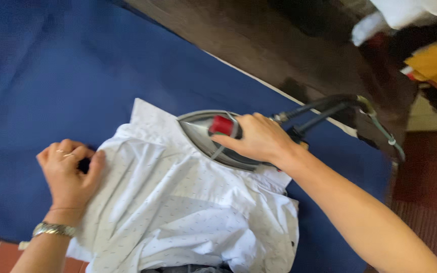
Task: The person irons a white shirt using an iron, pressing the collar and then moving to the back panel of the shirt.
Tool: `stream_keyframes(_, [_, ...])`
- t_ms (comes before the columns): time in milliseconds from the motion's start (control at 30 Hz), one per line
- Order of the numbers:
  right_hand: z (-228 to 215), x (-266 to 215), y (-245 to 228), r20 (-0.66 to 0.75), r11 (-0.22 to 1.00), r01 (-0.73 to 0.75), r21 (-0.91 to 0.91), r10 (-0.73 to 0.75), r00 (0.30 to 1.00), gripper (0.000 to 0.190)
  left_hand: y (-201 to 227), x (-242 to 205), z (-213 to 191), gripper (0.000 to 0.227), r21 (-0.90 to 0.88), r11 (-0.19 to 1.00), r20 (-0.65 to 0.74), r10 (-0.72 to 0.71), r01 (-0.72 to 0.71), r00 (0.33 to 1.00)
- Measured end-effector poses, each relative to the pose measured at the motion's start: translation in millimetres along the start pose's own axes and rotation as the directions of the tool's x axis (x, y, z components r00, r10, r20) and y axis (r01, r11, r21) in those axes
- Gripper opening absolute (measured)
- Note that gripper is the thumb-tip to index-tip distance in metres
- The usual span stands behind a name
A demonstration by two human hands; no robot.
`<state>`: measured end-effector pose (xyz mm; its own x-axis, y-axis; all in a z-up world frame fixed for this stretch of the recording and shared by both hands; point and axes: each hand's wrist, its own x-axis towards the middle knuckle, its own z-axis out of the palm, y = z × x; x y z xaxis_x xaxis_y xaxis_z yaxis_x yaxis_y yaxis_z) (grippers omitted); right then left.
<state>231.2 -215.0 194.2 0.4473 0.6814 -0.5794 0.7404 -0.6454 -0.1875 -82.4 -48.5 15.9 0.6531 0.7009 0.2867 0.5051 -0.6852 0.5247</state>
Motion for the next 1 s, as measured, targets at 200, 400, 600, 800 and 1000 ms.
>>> stream_keyframes(200, [10,-38,75,0.047,0.99,-0.14,0.022,0.138,0.989,0.04,-9,-7,7,0.031,0.061,0.998,-0.008,-0.018,0.018,1.0])
stream_keyframes(400, [32,-57,125,-0.117,0.99,-0.116,0.076,0.124,0.985,0.041,-5,-3,5,0.031,0.064,0.998,-0.001,-0.022,0.022,1.0])
stream_keyframes(600, [35,-46,112,0.002,0.968,-0.238,-0.083,0.239,0.971,0.075,8,5,0,0.035,0.025,0.999,-0.036,-0.026,0.027,0.999])
stream_keyframes(800, [14,-15,43,-0.054,0.997,-0.053,-0.049,0.051,0.997,0.05,6,6,0,0.031,0.005,1.0,-0.044,-0.025,0.026,0.999])
stream_keyframes(1000, [-1,23,-38,-0.075,0.989,0.132,0.06,-0.127,0.989,0.045,-2,3,10,0.04,-0.065,0.996,-0.095,-0.06,0.054,0.994])
